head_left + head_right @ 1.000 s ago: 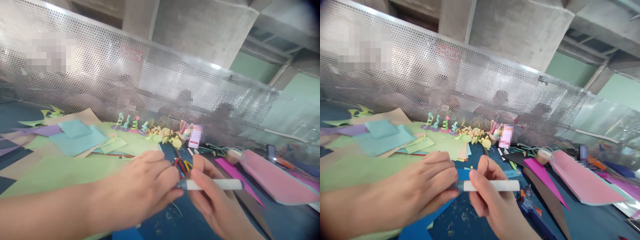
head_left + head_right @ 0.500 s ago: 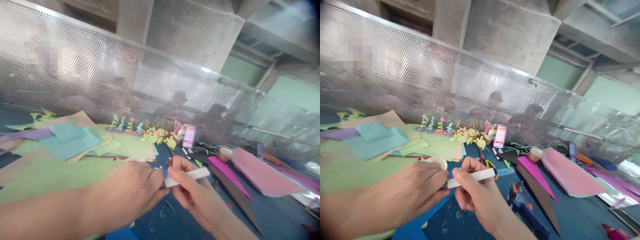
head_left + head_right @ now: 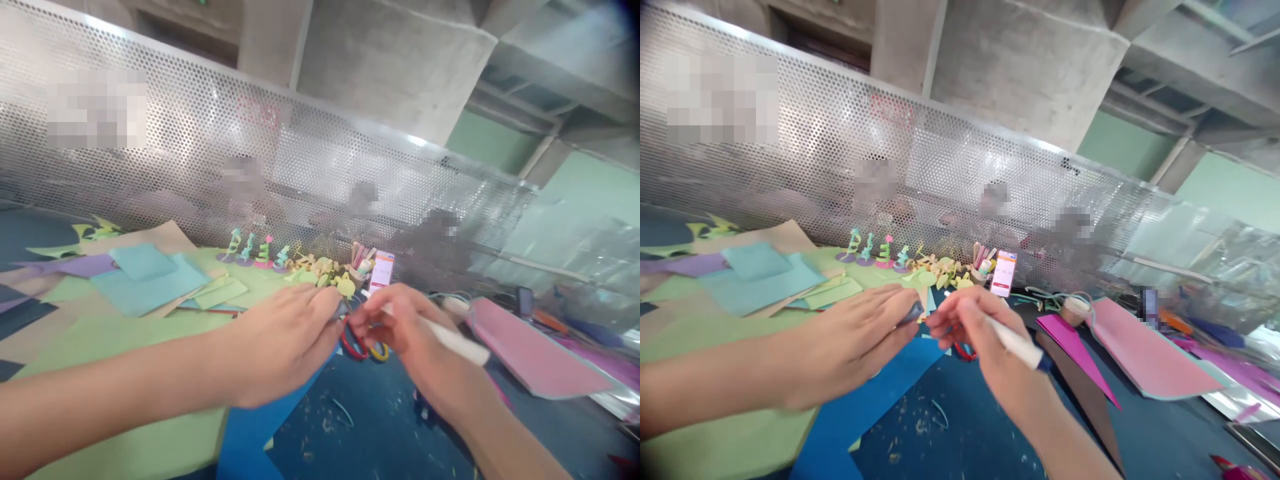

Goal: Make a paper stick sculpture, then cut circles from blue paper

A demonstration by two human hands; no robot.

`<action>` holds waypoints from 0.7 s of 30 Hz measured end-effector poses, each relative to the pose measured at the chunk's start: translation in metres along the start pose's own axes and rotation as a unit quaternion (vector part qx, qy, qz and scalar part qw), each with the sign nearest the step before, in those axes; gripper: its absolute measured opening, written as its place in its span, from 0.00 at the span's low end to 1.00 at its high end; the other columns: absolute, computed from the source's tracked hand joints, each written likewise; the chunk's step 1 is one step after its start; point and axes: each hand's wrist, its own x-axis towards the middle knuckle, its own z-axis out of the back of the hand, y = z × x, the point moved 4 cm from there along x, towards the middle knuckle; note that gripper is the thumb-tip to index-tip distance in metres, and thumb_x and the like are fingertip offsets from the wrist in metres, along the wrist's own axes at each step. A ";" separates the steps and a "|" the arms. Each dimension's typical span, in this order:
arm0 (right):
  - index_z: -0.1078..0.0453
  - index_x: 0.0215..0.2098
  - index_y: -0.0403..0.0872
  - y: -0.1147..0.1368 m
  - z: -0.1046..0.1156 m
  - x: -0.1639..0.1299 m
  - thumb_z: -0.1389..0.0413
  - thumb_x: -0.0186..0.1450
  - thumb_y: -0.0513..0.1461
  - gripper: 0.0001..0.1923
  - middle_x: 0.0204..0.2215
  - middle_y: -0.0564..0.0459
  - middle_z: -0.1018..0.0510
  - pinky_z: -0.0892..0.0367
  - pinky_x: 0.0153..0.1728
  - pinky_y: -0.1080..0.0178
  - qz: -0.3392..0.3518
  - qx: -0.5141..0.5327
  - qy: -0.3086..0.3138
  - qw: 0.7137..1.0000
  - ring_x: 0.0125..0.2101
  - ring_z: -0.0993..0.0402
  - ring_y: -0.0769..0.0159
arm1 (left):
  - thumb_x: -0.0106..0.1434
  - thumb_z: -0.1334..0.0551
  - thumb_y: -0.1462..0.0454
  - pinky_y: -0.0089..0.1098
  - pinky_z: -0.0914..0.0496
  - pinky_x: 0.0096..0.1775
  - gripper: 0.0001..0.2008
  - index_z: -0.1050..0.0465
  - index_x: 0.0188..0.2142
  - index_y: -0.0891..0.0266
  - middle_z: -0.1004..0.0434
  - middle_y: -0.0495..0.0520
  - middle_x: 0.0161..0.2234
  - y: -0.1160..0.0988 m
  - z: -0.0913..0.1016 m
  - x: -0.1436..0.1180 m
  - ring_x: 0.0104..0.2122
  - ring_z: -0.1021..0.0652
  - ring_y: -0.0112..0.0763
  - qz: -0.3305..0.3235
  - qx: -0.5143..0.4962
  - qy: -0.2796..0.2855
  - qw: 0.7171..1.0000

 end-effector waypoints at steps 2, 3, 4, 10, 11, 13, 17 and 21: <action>0.34 0.36 0.51 -0.005 -0.010 -0.003 0.42 0.60 0.42 0.07 0.34 0.55 0.27 0.34 0.33 0.68 0.016 -0.018 0.012 1.000 0.33 0.31 0.71 | 0.67 0.57 0.65 0.34 0.37 0.35 0.10 0.41 0.33 0.63 0.36 0.52 0.30 0.002 -0.006 0.000 0.30 0.33 0.32 -0.012 0.029 -0.001 1.000; 0.34 0.36 0.52 -0.008 -0.014 -0.004 0.40 0.58 0.40 0.10 0.34 0.57 0.28 0.34 0.33 0.69 0.018 -0.013 0.011 1.000 0.33 0.31 0.72 | 0.67 0.57 0.66 0.36 0.37 0.37 0.09 0.41 0.33 0.63 0.35 0.53 0.30 0.001 -0.009 -0.002 0.31 0.34 0.33 -0.018 0.043 -0.004 0.999; 0.35 0.37 0.53 -0.011 -0.016 -0.005 0.39 0.57 0.39 0.12 0.33 0.58 0.29 0.35 0.32 0.70 0.017 -0.004 0.009 1.000 0.33 0.32 0.72 | 0.67 0.57 0.66 0.37 0.37 0.37 0.10 0.40 0.34 0.64 0.35 0.53 0.31 0.000 -0.012 -0.004 0.32 0.34 0.33 -0.023 0.055 -0.008 0.998; 0.37 0.35 0.52 -0.029 -0.011 -0.001 0.41 0.57 0.40 0.10 0.30 0.59 0.32 0.36 0.30 0.69 -0.021 -0.029 -0.010 0.999 0.30 0.33 0.71 | 0.67 0.54 0.60 0.41 0.38 0.42 0.14 0.35 0.40 0.65 0.32 0.57 0.35 0.003 -0.024 -0.011 0.37 0.33 0.39 0.001 0.061 0.010 0.998; 0.38 0.36 0.52 -0.034 -0.001 0.003 0.42 0.58 0.42 0.10 0.30 0.58 0.31 0.36 0.30 0.68 -0.031 -0.055 -0.008 0.998 0.30 0.33 0.70 | 0.66 0.53 0.57 0.42 0.38 0.44 0.16 0.36 0.44 0.65 0.32 0.58 0.37 0.009 -0.024 -0.012 0.40 0.32 0.41 0.024 0.052 0.011 0.998; 0.37 0.37 0.51 -0.047 0.029 0.011 0.43 0.58 0.43 0.10 0.33 0.55 0.29 0.36 0.34 0.64 -0.072 -0.157 0.004 0.985 0.34 0.31 0.66 | 0.63 0.51 0.50 0.44 0.40 0.48 0.25 0.40 0.52 0.64 0.32 0.60 0.44 0.027 -0.021 -0.016 0.47 0.34 0.45 0.074 0.036 0.010 0.997; 0.31 0.29 0.49 -0.081 0.106 0.027 0.41 0.50 0.40 0.08 0.27 0.53 0.26 0.37 0.34 0.59 -0.090 -0.377 -0.020 0.922 0.31 0.30 0.59 | 0.58 0.48 0.45 0.40 0.40 0.48 0.27 0.38 0.52 0.53 0.33 0.55 0.49 0.061 -0.020 -0.026 0.49 0.33 0.44 0.114 -0.026 0.112 0.987; 0.32 0.19 0.49 -0.110 0.144 0.030 0.40 0.42 0.36 0.06 0.18 0.53 0.29 0.40 0.29 0.56 -0.111 -0.386 -0.082 0.912 0.22 0.34 0.59 | 0.51 0.41 0.46 0.38 0.39 0.49 0.32 0.41 0.55 0.48 0.33 0.53 0.50 0.077 -0.028 -0.032 0.49 0.33 0.44 0.109 -0.089 0.216 0.966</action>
